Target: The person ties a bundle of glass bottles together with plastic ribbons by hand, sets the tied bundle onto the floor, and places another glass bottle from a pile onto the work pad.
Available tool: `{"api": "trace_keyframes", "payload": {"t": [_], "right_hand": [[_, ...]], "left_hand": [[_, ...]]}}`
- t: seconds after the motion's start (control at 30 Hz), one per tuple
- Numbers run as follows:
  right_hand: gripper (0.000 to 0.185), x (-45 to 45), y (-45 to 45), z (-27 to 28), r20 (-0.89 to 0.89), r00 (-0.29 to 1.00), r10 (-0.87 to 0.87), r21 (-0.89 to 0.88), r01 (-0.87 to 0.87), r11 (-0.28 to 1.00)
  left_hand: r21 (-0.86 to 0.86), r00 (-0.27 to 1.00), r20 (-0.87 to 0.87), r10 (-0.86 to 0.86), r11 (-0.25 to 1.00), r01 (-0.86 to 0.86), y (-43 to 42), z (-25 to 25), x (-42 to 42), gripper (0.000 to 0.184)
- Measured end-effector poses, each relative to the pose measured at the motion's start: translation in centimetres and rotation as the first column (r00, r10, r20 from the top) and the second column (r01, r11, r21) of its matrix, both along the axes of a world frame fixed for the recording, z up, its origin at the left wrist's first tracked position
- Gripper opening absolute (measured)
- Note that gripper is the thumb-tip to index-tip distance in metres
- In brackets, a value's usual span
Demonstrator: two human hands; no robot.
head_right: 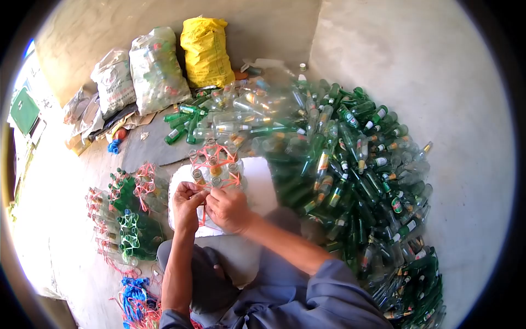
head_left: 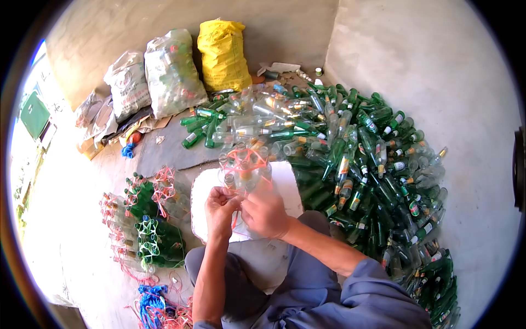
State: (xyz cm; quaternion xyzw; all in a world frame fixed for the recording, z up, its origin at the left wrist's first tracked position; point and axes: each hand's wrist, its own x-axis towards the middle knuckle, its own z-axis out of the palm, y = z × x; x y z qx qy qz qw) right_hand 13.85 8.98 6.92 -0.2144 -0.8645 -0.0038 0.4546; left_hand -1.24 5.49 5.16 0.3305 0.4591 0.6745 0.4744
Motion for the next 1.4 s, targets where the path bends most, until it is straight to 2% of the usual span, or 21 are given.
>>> {"api": "trace_keyframes", "payload": {"t": [0.13, 0.23, 0.33, 0.47, 0.6, 0.7, 0.87, 0.93, 1.03, 1.23, 1.33, 1.4], "right_hand": [[0.014, 0.1, -0.6, 0.1, -0.042, 0.996, 0.082, -0.057, -0.084, 0.995], [0.012, -0.4, -1.4, 1.7, -0.085, 0.981, 0.172, 0.081, -0.165, 0.983], [0.012, -1.1, -2.4, 1.6, -0.088, 0.972, 0.217, 0.050, -0.214, 0.976], [0.014, -0.4, -3.9, 0.8, 0.025, 0.969, 0.245, 0.103, -0.246, 0.964], [0.015, -0.6, -4.7, -0.2, 0.057, 0.962, 0.266, 0.052, -0.268, 0.962], [0.015, -0.9, -4.8, -0.8, 0.050, 0.953, 0.299, 0.016, -0.300, 0.954], [0.015, -0.1, -5.0, -2.1, 0.089, 0.946, 0.311, -0.021, -0.310, 0.950], [0.015, 0.1, -4.6, -1.5, 0.130, 0.948, 0.289, 0.019, -0.294, 0.956], [0.014, -0.3, -5.0, 0.0, 0.047, 0.954, 0.297, -0.025, -0.296, 0.955], [0.014, -0.4, -4.8, -1.8, 0.000, 0.928, 0.373, -0.131, -0.369, 0.920], [0.014, 0.2, -5.0, 1.6, 0.084, 0.940, 0.330, -0.114, -0.320, 0.941], [0.014, -0.3, -5.3, 0.6, -0.001, 0.955, 0.296, -0.105, -0.295, 0.950]], "left_hand": [[0.008, 0.999, 0.051, 0.011, 1.000, -0.011, -0.2, 0.8, 0.3, 0.022], [-0.002, 0.999, 0.050, 0.006, 1.000, -0.006, 0.0, 0.1, 0.2, 0.022], [0.020, 1.000, 0.016, -0.026, 0.999, 0.026, 0.2, -1.0, -0.3, 0.020], [0.006, 0.999, 0.009, -0.050, 0.999, 0.050, 0.2, -1.1, -0.6, 0.021], [-0.017, 0.998, 0.045, -0.048, 0.999, 0.049, 0.2, 0.0, -0.5, 0.020], [0.045, 0.993, 0.097, -0.065, 0.997, 0.061, 0.2, -0.1, -0.3, 0.021], [0.023, 0.996, 0.076, -0.043, 0.999, 0.041, 0.2, -0.9, -0.4, 0.022], [0.037, 0.995, 0.088, -0.044, 0.998, 0.041, 0.2, -0.1, -0.2, 0.021], [0.014, 0.992, 0.120, -0.041, 0.999, 0.040, 0.0, 0.2, -0.1, 0.021], [0.056, 0.995, 0.093, -0.033, 0.998, 0.028, 0.4, -0.7, -0.3, 0.020], [0.040, 0.997, 0.072, -0.026, 0.999, 0.023, 0.1, -0.6, -0.1, 0.021], [0.026, 1.000, 0.016, -0.005, 1.000, 0.004, 0.4, -0.5, -0.3, 0.021]]}}
